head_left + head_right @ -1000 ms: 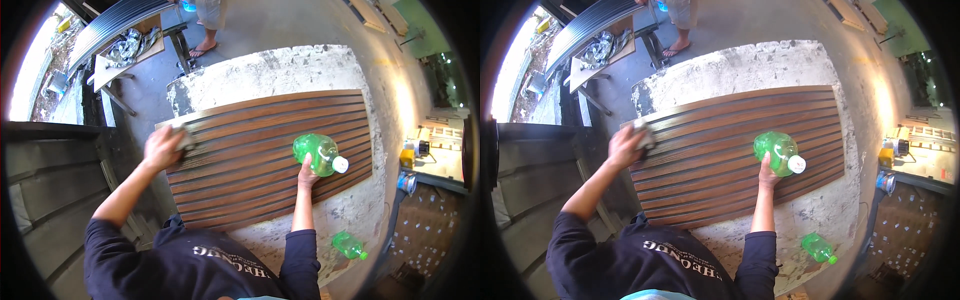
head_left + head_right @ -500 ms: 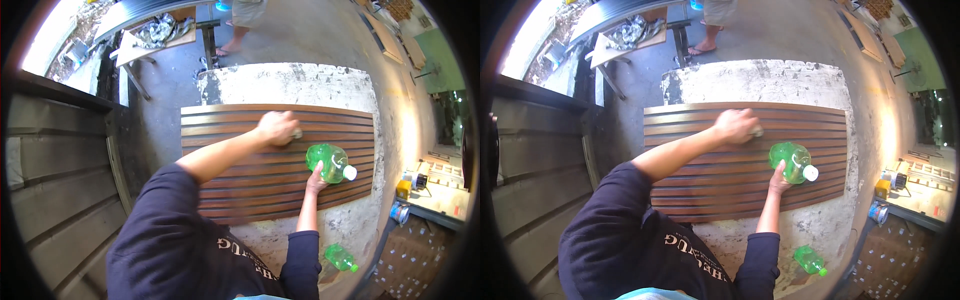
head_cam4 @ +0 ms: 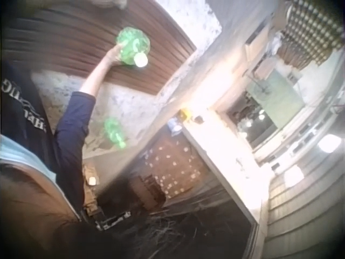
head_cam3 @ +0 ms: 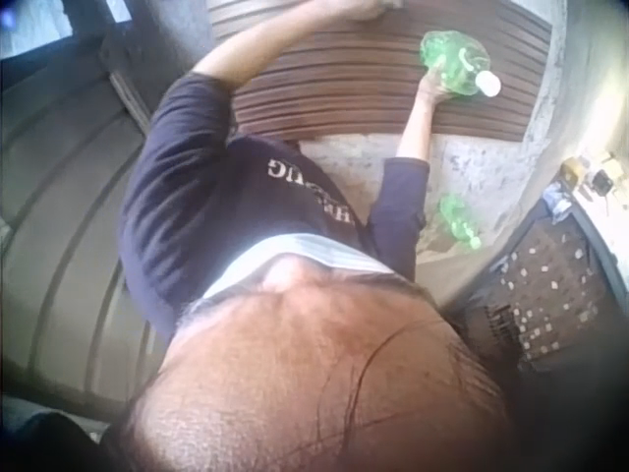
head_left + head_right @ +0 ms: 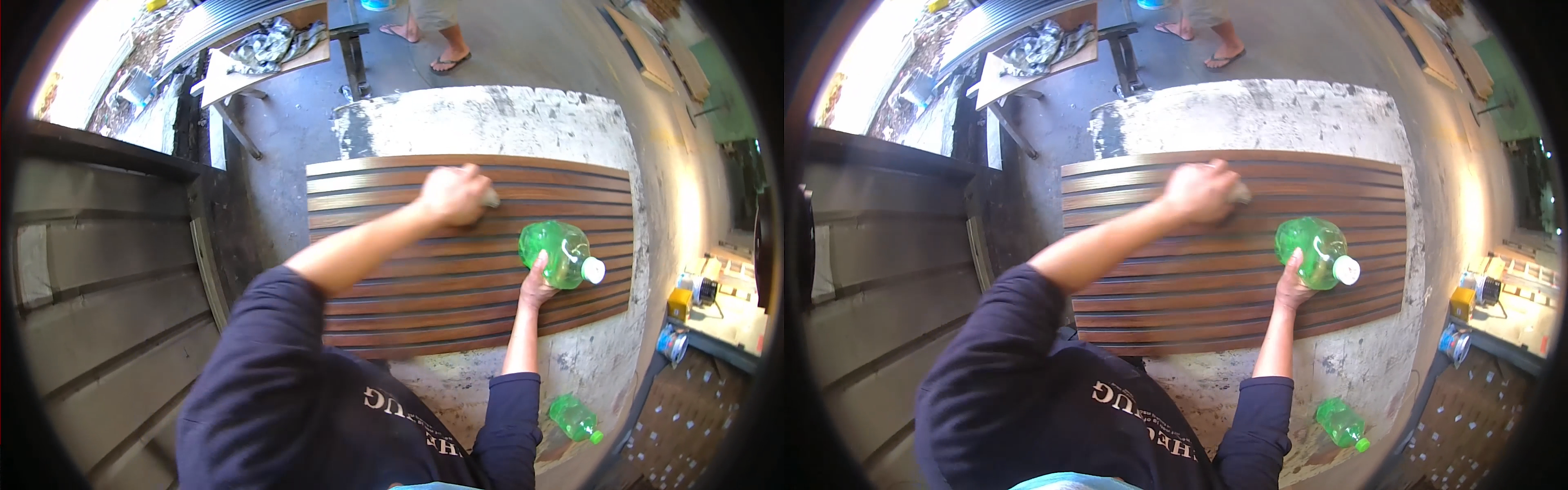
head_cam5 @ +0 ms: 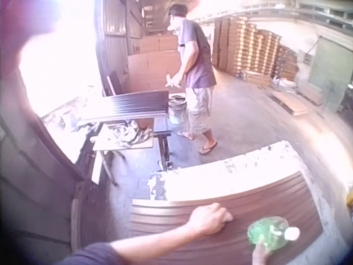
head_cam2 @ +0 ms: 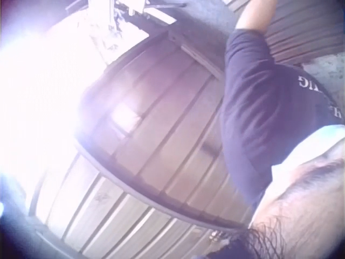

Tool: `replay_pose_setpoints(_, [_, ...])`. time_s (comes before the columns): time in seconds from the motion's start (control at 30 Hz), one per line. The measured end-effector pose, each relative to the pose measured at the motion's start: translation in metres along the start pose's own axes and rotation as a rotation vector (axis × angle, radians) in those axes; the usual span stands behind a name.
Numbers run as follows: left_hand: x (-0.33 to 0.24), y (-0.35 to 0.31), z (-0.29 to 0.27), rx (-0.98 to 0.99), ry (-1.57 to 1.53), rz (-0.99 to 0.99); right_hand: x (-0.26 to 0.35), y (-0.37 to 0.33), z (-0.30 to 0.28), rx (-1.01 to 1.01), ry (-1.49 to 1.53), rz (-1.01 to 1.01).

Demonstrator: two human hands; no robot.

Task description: The person applies liquid from a plastic bottle onto a wooden slatted panel and wipes the surface with a cloth.

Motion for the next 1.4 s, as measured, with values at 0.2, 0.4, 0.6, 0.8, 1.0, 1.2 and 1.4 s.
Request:
replay_pose_setpoints(0.2, [0.055, -0.125, -0.012, -0.250, 0.020, 0.062, -0.016, -0.004, -0.008, -0.034, 0.029, -0.022])
replay_pose_setpoints(0.4, [0.103, -0.192, -0.051, 0.040, 0.101, -0.055, -0.008, -0.004, -0.008, -0.039, -0.003, -0.046])
replay_pose_setpoints(0.6, [0.011, -0.037, -0.004, -0.041, -0.038, 0.153, 0.002, -0.003, -0.001, -0.047, 0.039, 0.001])
replay_pose_setpoints(0.8, [0.009, -0.050, -0.003, 0.065, -0.065, 0.092, -0.007, -0.006, -0.015, -0.043, 0.034, 0.023])
replay_pose_setpoints(1.0, [0.114, -0.178, -0.061, 0.163, 0.013, -0.263, -0.009, -0.003, -0.006, -0.060, 0.097, -0.015])
replay_pose_setpoints(1.2, [0.042, -0.066, -0.019, 0.165, -0.063, -0.029, -0.001, -0.003, -0.005, 0.009, 0.062, -0.040])
replay_pose_setpoints(1.4, [-0.060, 0.056, 0.027, 0.157, -0.132, 0.066, -0.009, -0.006, 0.004, -0.046, -0.005, -0.054])
Point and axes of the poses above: each hand's wrist, its own y-axis towards the middle knuckle, its own z-axis out of the palm, x = y × z, the point moved 4 cm from there along y, towards the middle knuckle, and after that the axes turned 1 degree about y, right-handed, at the moved point
